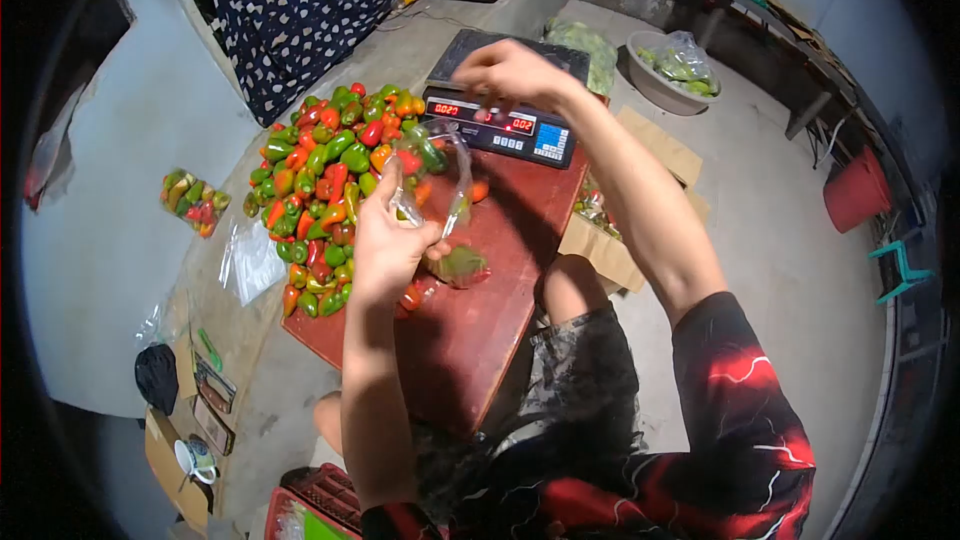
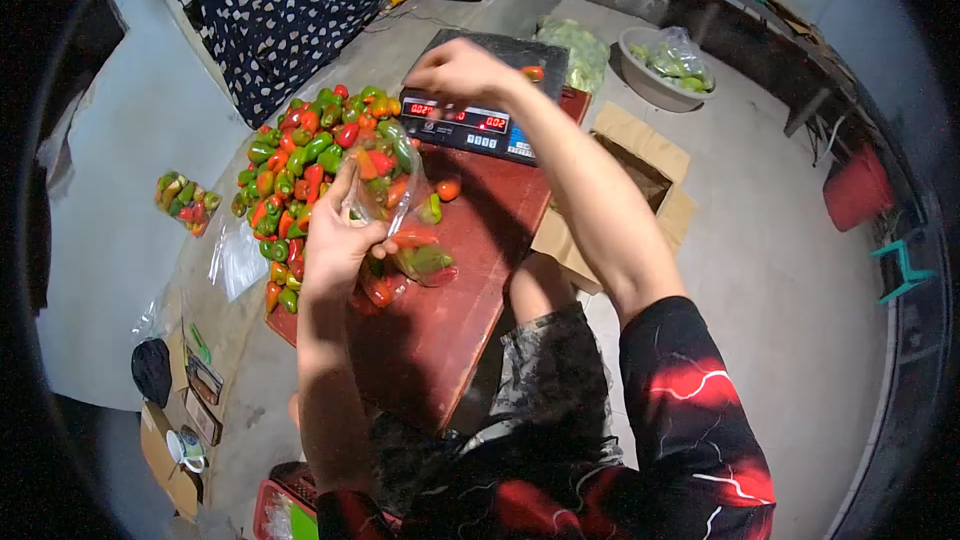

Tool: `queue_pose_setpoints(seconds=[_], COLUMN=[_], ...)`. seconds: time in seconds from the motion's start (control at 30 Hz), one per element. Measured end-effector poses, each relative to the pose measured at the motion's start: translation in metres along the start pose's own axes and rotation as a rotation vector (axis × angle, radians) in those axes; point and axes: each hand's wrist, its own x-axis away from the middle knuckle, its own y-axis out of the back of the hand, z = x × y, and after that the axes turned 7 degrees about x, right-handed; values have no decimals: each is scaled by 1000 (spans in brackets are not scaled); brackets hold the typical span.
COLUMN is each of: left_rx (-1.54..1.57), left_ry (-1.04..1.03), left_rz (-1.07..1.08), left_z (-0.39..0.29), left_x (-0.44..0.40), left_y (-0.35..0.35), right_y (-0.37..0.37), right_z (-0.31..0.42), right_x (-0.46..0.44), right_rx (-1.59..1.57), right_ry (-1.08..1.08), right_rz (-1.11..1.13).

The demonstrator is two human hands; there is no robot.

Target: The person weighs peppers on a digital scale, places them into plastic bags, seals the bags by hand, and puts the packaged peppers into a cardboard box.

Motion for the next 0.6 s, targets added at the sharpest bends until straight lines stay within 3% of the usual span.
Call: queue_pose_setpoints(seconds=[0.03, 0.1, 0.17, 0.23, 0.27, 0.3, 0.33, 0.4, 0.47, 0.53, 0.6], left_rx=[-3, 201, 234, -36, -183, -265, -363, -456, -365, -360, -356], left_ry=[6, -45, -32, 68, 139, 68, -124, -296, 208, 197, 180], left_rz=[-10, 45, -7, 13, 21, 5, 51, 98, 63, 68, 66], left_z=[-6, -18, -14, -1, 1, 6, 10, 12, -7, 10, 13], left_x=[0, 5, 3, -3, -4, -4, -5, 3, 14, 9, 13], left_y=[1, 3, 7, 13, 14, 12, 15, 15, 5, 10, 13], right_y=[17, 51, 46, 48, 49, 47, 50, 58, 73, 82, 79], right_z=[-32, -132, -139, -163, -182, -183, -187, -197, -204, -206, -198], right_x=[-22, -71, -62, -69, -75, -71, -80, -84, -86, -79, -72], right_rx=[196, 912, 939, 991, 990, 1058, 1088, 1141, 1178, 1195, 1080], right_ry=[-64, 105, -322, -403, -396, -364, -349, -293, -207, -166, -44], right_rz=[-174, -453, -421, -331, -335, -332, -343, -323, -320, -343, -538])
